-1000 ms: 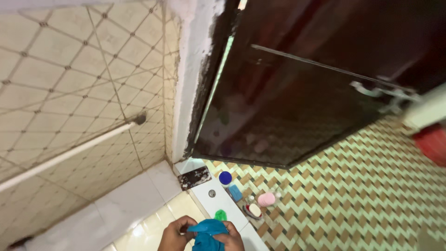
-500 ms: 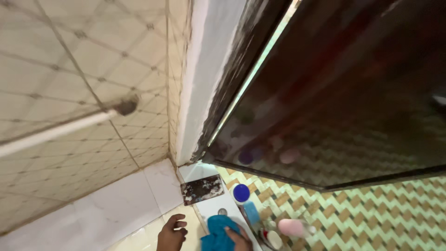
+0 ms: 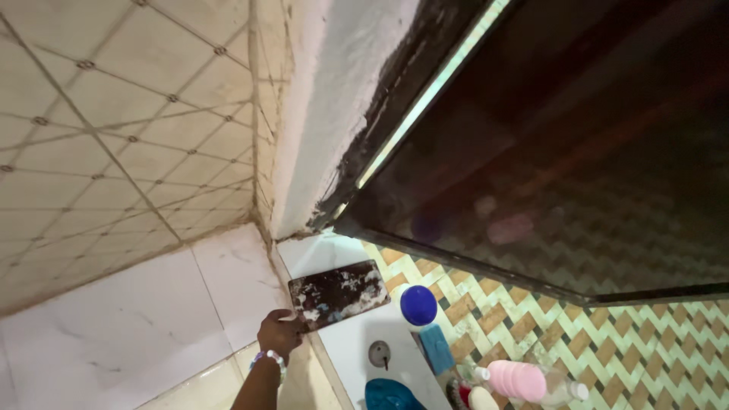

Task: The person wipes down a wall shelf with a cloth, places a small metal plate and a bottle onto the shelf, and wipes several containers and jars with the cloth.

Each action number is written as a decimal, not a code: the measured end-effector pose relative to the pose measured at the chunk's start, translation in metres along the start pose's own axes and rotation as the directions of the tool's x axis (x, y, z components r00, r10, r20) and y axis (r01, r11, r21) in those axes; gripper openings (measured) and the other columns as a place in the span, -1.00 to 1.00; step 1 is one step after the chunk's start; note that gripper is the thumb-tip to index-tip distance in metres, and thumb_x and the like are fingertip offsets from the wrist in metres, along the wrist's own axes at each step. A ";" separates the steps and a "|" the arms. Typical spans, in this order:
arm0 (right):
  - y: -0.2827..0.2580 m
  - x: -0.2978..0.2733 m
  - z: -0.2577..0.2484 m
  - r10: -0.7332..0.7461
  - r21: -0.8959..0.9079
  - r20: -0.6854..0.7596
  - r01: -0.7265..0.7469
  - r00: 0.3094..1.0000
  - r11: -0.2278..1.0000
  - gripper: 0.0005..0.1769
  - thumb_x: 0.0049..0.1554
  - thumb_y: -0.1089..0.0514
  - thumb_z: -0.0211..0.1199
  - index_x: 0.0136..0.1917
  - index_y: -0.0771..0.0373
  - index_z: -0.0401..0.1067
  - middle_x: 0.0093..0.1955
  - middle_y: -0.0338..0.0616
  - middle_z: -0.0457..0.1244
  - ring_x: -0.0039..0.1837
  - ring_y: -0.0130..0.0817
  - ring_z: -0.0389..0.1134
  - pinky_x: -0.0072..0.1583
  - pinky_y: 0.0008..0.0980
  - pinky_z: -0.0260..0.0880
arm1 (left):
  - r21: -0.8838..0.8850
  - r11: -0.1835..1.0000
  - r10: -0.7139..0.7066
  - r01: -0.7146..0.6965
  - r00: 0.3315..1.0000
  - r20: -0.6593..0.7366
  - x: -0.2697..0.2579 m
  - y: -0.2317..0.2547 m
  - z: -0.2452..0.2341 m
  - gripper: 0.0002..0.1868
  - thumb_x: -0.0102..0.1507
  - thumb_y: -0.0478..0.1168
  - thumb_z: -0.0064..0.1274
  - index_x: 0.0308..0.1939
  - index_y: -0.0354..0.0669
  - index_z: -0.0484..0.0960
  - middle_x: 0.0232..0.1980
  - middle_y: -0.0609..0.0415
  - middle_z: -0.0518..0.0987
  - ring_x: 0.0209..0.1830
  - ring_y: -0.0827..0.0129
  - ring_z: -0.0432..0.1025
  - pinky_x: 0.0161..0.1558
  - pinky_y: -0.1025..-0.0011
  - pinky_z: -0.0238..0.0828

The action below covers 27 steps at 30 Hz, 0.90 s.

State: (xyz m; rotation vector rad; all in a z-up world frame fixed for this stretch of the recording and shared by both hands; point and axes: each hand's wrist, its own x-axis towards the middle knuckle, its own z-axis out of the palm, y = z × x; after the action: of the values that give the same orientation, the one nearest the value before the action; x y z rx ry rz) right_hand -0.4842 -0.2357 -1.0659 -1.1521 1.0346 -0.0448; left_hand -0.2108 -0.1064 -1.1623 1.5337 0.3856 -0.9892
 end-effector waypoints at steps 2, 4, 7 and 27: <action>-0.017 -0.007 0.009 0.019 0.031 0.004 -0.020 1.000 0.999 -0.42 0.06 0.16 0.44 0.33 0.29 0.44 0.27 0.08 0.40 0.33 -0.16 0.39 0.39 -0.21 0.32 | -0.046 0.997 -0.054 0.055 0.998 0.032 -0.012 0.018 -0.003 -0.68 0.15 -0.36 0.17 -0.02 -0.35 0.64 -0.31 -0.12 0.70 -0.53 0.25 0.48 -0.39 0.27 0.55; -0.045 -0.016 0.030 0.016 0.068 0.020 -0.018 1.000 0.998 -0.42 0.06 0.16 0.43 0.34 0.28 0.43 0.28 0.09 0.39 0.33 -0.15 0.39 0.39 -0.20 0.31 | -0.186 0.963 -0.125 0.194 0.936 0.329 -0.033 0.038 -0.020 -0.89 0.15 -0.46 0.13 -0.27 -0.51 0.60 -0.40 -0.11 0.64 -0.54 0.26 0.47 -0.36 0.26 0.69; -0.083 -0.045 0.071 0.019 0.136 0.054 -0.026 0.998 0.990 -0.42 0.07 0.16 0.41 0.35 0.28 0.42 0.30 0.09 0.38 0.35 -0.13 0.38 0.40 -0.18 0.31 | -0.237 0.952 -0.119 0.194 0.948 0.296 -0.086 0.060 -0.062 -0.89 0.18 -0.39 0.10 -0.32 -0.45 0.65 -0.45 -0.09 0.57 -0.55 0.27 0.48 -0.41 0.30 0.63; -0.364 -0.330 0.441 -0.596 -0.286 0.744 0.950 0.302 0.124 -0.37 0.25 -0.19 0.22 0.54 -0.03 0.35 0.64 0.20 0.02 0.67 0.15 -0.10 0.50 0.29 -0.21 | -0.484 0.787 0.518 -0.382 0.836 0.181 -0.450 0.338 -0.298 -0.43 0.05 -0.43 0.21 0.08 -0.13 0.34 -0.10 -0.23 0.60 -0.26 0.15 0.55 -0.23 0.16 0.54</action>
State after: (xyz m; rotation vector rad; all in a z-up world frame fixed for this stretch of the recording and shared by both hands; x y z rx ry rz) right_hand -0.1999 0.0867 -0.5648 -2.2652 -0.2744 -0.2606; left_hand -0.1184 0.2205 -0.6241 0.9748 -0.0055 -0.6765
